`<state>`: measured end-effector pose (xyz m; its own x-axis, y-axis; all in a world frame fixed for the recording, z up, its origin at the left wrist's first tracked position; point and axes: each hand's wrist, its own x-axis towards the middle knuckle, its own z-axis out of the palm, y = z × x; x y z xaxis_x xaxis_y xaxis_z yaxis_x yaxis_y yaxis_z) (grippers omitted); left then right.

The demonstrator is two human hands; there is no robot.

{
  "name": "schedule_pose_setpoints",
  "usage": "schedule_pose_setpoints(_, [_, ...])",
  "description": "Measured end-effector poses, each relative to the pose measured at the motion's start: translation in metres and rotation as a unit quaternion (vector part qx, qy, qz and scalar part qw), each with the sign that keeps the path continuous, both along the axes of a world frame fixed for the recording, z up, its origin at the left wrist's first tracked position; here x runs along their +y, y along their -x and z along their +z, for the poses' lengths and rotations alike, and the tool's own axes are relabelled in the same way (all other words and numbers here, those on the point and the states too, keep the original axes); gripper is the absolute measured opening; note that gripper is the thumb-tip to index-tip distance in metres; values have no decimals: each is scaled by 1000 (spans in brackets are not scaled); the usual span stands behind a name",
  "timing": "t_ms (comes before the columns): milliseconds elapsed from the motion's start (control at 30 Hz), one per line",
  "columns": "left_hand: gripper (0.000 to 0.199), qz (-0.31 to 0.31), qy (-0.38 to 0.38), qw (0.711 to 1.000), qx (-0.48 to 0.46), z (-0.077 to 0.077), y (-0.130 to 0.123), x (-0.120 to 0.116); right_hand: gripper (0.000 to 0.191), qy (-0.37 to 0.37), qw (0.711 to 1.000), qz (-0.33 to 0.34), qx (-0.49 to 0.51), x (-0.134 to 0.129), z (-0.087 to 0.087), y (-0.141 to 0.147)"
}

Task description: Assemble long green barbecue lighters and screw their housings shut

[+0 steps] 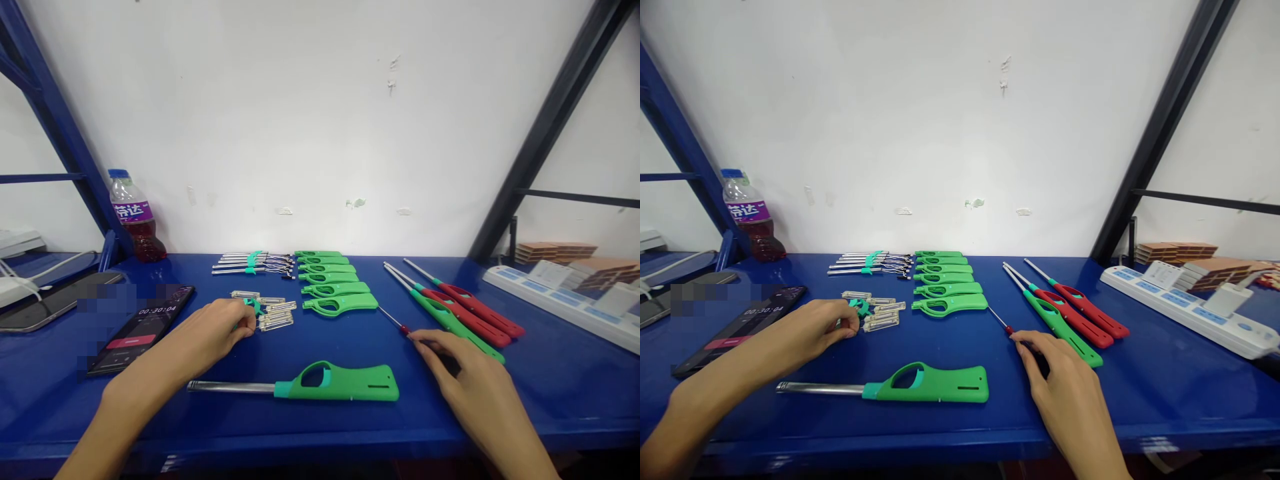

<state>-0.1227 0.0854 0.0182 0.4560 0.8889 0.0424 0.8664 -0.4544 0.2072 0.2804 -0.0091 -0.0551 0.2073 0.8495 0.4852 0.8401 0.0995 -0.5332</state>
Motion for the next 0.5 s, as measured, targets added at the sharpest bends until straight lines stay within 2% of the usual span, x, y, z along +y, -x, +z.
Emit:
schedule_pose_setpoints(167, [23, 3, -6, 1000, -5, 0, -5, -5, 31, -17, 1000, -12, 23, 1, 1, 0])
schedule_pose_setpoints(333, [26, 5, -13, 999, -29, 17, -16, -18, 35, -49, 996, -58, 37, -1, 3, -1])
schedule_pose_setpoints(500, [28, -40, 15, 987, -155, 23, -33, -29, 38, -89, 985, -125, 81, -8, 10, 4])
